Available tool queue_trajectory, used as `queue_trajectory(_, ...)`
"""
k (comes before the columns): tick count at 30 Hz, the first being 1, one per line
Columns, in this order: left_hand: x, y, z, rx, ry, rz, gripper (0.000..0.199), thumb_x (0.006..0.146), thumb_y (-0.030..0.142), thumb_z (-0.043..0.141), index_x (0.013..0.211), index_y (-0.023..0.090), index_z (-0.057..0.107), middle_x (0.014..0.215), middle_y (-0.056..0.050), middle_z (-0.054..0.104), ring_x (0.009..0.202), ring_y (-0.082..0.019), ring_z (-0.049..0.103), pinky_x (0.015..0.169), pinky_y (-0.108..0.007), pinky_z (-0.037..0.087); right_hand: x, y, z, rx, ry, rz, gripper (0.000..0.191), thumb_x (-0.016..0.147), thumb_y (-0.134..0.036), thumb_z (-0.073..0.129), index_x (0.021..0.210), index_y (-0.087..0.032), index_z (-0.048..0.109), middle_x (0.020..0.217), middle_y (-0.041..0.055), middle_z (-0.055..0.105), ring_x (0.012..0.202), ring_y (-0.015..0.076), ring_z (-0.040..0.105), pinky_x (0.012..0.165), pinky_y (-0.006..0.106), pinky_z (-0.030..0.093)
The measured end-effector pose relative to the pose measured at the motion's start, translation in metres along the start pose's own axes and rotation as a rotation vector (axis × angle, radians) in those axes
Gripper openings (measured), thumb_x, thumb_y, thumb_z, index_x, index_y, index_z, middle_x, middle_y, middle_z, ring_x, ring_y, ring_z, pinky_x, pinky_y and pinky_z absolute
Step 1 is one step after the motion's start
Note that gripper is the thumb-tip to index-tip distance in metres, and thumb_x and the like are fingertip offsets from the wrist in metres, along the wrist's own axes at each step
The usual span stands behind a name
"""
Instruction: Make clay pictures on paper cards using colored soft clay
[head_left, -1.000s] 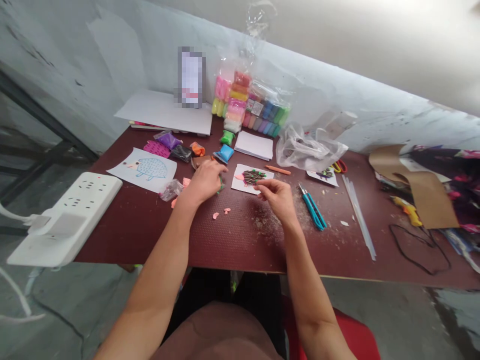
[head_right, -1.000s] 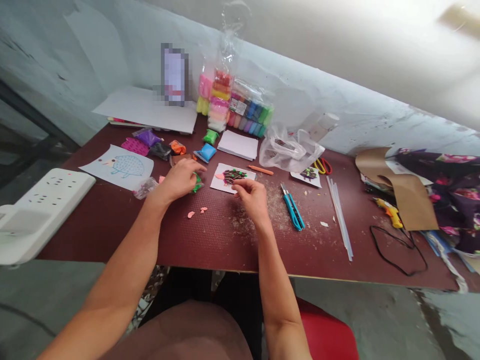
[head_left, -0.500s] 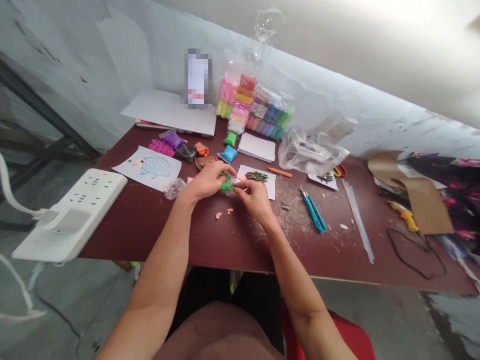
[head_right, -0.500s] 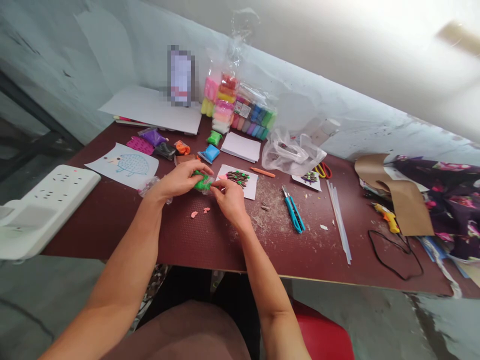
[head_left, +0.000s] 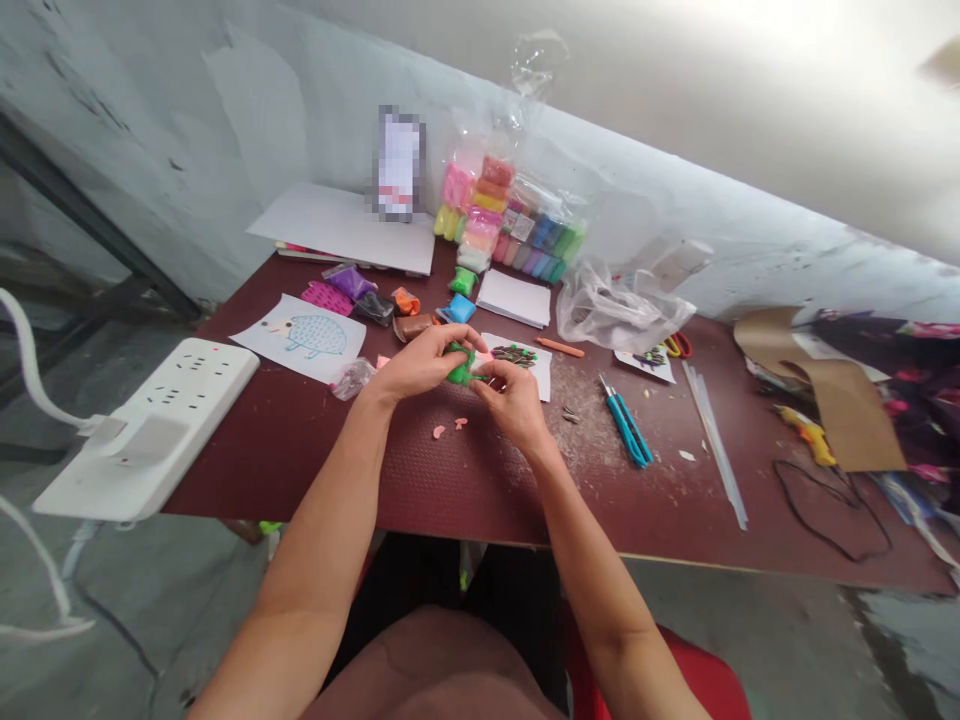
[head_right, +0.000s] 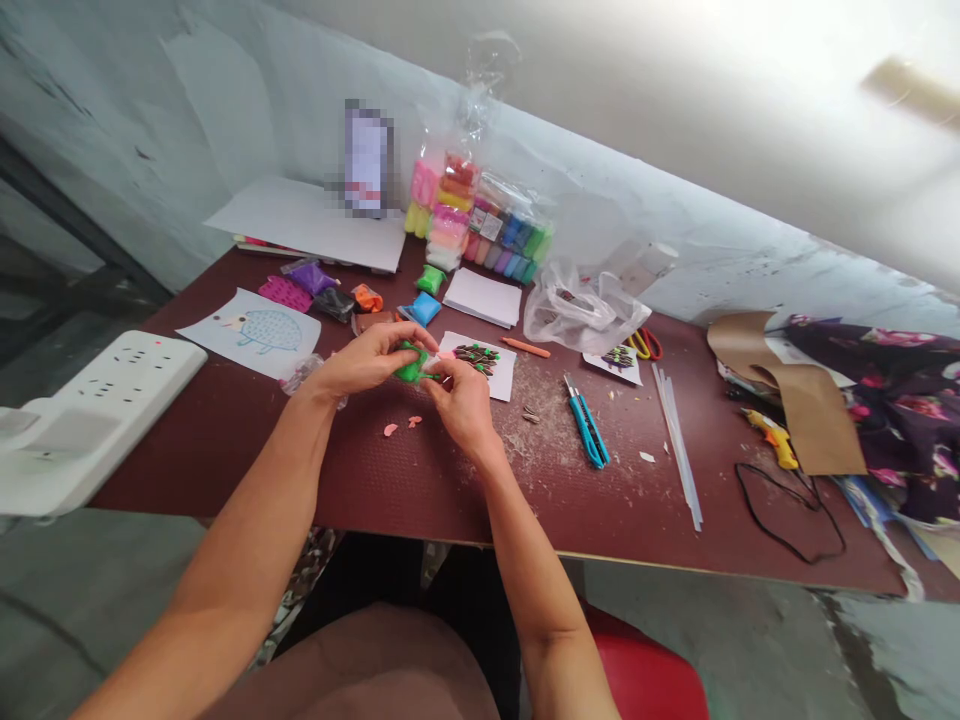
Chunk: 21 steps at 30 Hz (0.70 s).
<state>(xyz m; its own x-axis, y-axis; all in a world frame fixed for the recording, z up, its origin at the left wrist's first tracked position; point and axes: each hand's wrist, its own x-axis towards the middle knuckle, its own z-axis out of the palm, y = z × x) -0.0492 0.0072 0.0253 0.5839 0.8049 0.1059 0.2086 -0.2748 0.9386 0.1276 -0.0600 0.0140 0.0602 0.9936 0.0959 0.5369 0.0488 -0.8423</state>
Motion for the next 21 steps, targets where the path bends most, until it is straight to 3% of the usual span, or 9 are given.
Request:
queue_trajectory(5, 0.002, -0.007, 0.002, -0.023, -0.029, -0.001, 0.034, 0.088, 0.034, 0.069, 0.115, 0.015, 0.073, 0.119, -0.012, 0.076, 0.109, -0.024, 0.071, 0.095, -0.036, 0.058, -0.003, -0.004, -0.001, 0.048, 0.069, -0.038, 0.008, 0.084, -0.028, 0.071, 0.083, -0.023, 0.077, 0.077, -0.0012, 0.073, 0.065, 0.0150, 0.057, 0.070, 0.029, 0.047)
queue_trajectory(11, 0.000, -0.009, 0.002, -0.168, -0.126, -0.040, 0.036, 0.082, 0.034, 0.074, 0.112, 0.015, 0.073, 0.115, -0.012, 0.076, 0.105, -0.025, 0.072, 0.087, -0.035, 0.059, -0.005, -0.004, -0.005, 0.099, 0.050, -0.024, 0.014, 0.084, -0.034, 0.072, 0.081, -0.023, 0.078, 0.073, -0.0007, 0.072, 0.061, 0.0148, 0.055, 0.066, 0.030, 0.046)
queue_trajectory(16, 0.001, -0.004, 0.003, -0.243, -0.094, -0.068, 0.035, 0.077, 0.031, 0.075, 0.108, 0.014, 0.072, 0.107, -0.010, 0.075, 0.090, -0.019, 0.071, 0.075, -0.029, 0.056, -0.009, -0.010, -0.008, 0.102, 0.047, -0.023, 0.018, 0.087, -0.038, 0.069, 0.086, -0.023, 0.079, 0.070, -0.0006, 0.069, 0.057, 0.0148, 0.053, 0.060, 0.030, 0.043)
queue_trajectory(21, 0.003, -0.005, 0.005, -0.101, -0.035, -0.049, 0.030, 0.076, 0.021, 0.066, 0.104, 0.014, 0.075, 0.097, -0.006, 0.075, 0.082, -0.017, 0.068, 0.073, -0.028, 0.053, -0.012, -0.012, -0.004, 0.015, 0.205, -0.150, 0.016, 0.091, -0.034, 0.063, 0.084, -0.023, 0.071, 0.076, 0.0007, 0.068, 0.066, 0.0154, 0.057, 0.069, 0.030, 0.047)
